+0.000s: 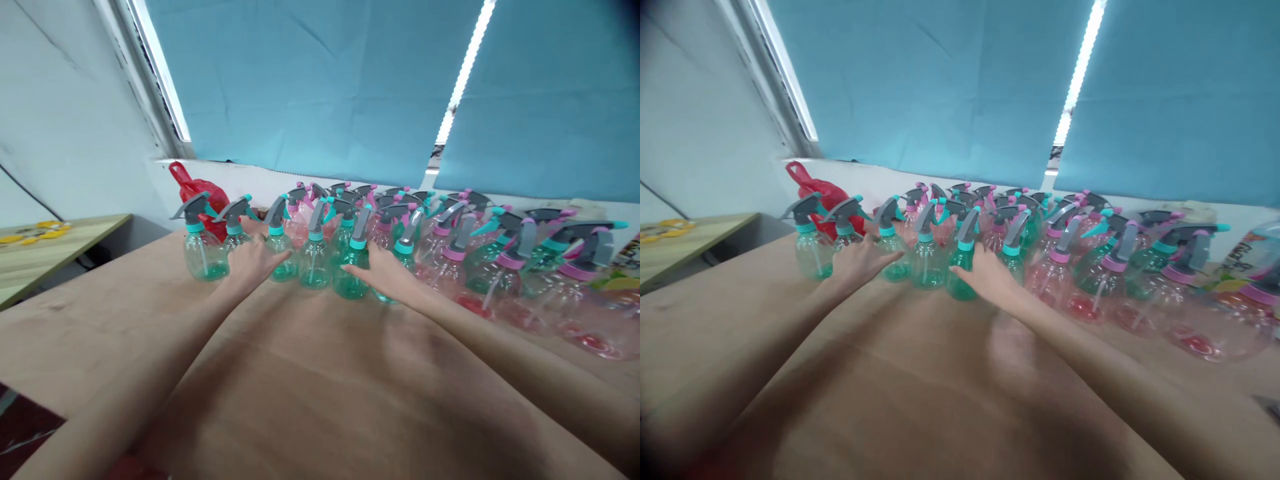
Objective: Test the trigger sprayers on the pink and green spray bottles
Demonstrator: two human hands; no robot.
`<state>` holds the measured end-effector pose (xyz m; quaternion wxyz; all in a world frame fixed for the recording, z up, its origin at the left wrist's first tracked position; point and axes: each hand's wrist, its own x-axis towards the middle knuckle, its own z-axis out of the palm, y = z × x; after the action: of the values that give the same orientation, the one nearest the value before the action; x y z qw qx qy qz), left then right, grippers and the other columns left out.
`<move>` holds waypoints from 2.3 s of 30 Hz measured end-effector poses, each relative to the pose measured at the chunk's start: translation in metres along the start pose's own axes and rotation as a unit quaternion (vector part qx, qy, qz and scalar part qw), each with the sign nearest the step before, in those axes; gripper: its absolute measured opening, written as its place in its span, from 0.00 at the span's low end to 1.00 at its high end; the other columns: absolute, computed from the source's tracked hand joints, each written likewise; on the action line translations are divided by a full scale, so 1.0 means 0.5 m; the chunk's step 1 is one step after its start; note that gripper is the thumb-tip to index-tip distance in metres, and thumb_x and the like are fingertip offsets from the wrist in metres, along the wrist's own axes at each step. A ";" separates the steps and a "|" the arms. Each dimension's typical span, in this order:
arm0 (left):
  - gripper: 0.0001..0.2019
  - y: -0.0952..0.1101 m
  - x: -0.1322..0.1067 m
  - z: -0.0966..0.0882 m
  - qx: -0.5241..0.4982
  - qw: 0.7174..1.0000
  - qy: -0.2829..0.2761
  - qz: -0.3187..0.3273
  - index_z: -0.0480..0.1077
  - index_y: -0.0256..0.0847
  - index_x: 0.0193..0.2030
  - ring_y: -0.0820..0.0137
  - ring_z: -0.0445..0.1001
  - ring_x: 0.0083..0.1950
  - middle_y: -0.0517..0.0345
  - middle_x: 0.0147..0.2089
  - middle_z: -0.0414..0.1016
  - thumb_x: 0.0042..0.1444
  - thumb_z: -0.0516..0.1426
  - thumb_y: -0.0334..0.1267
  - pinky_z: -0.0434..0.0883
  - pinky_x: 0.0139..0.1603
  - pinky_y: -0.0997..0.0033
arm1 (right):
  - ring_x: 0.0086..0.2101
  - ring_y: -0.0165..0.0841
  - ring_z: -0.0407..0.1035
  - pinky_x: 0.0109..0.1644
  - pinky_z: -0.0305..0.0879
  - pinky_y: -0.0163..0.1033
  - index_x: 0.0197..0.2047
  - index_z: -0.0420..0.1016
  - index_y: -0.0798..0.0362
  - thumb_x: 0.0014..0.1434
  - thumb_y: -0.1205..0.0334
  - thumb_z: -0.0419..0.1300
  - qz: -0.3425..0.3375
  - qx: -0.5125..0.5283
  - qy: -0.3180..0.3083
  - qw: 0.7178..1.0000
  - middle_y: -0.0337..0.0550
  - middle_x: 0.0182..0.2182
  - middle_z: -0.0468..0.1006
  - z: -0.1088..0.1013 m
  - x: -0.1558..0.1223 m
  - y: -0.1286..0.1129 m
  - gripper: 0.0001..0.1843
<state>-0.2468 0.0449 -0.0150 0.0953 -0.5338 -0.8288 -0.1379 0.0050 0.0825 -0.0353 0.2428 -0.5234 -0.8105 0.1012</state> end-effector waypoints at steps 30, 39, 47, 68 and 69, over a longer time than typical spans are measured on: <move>0.37 -0.021 -0.011 -0.034 0.016 0.998 -0.051 0.045 0.63 0.38 0.60 0.40 0.76 0.51 0.37 0.47 0.79 0.55 0.51 0.67 0.72 0.45 0.51 | 0.35 0.49 0.73 0.30 0.62 0.44 0.47 0.66 0.56 0.58 0.40 0.57 -0.004 -0.008 0.008 1.000 0.55 0.36 0.76 0.006 0.000 0.002 0.27; 0.41 -0.010 -0.017 -0.014 0.036 0.999 -0.008 0.018 0.64 0.32 0.59 0.39 0.77 0.48 0.32 0.45 0.79 0.54 0.50 0.69 0.73 0.44 0.50 | 0.37 0.51 0.73 0.31 0.62 0.44 0.48 0.65 0.57 0.59 0.40 0.56 0.000 -0.006 0.009 1.000 0.56 0.37 0.76 0.007 -0.002 0.001 0.28; 0.44 0.001 -0.034 -0.034 0.043 0.999 0.016 0.004 0.63 0.29 0.59 0.39 0.79 0.44 0.31 0.39 0.80 0.53 0.49 0.71 0.73 0.40 0.51 | 0.36 0.50 0.73 0.30 0.62 0.44 0.47 0.66 0.57 0.58 0.40 0.56 -0.001 -0.005 0.009 1.000 0.55 0.35 0.75 0.005 -0.003 0.000 0.28; 0.36 0.116 -0.064 0.001 -0.005 0.996 -0.002 0.090 0.61 0.33 0.62 0.45 0.80 0.44 0.39 0.39 0.82 0.60 0.50 0.62 0.72 0.40 0.58 | 0.41 0.51 0.74 0.36 0.67 0.46 0.48 0.67 0.55 0.58 0.40 0.61 -0.048 0.016 0.000 0.999 0.56 0.41 0.77 -0.008 -0.025 0.010 0.27; 0.36 0.115 -0.067 0.000 -0.008 0.996 -0.002 0.089 0.60 0.32 0.63 0.45 0.80 0.44 0.39 0.39 0.82 0.59 0.49 0.63 0.72 0.40 0.58 | 0.41 0.51 0.74 0.37 0.68 0.47 0.48 0.67 0.55 0.58 0.40 0.61 -0.050 0.018 0.000 0.999 0.56 0.42 0.77 -0.009 -0.027 0.011 0.27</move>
<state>-0.1803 0.0385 -0.0180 0.1013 -0.6061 -0.7773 -0.1347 0.0160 0.0722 -0.0376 0.2567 -0.4774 -0.8340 0.1034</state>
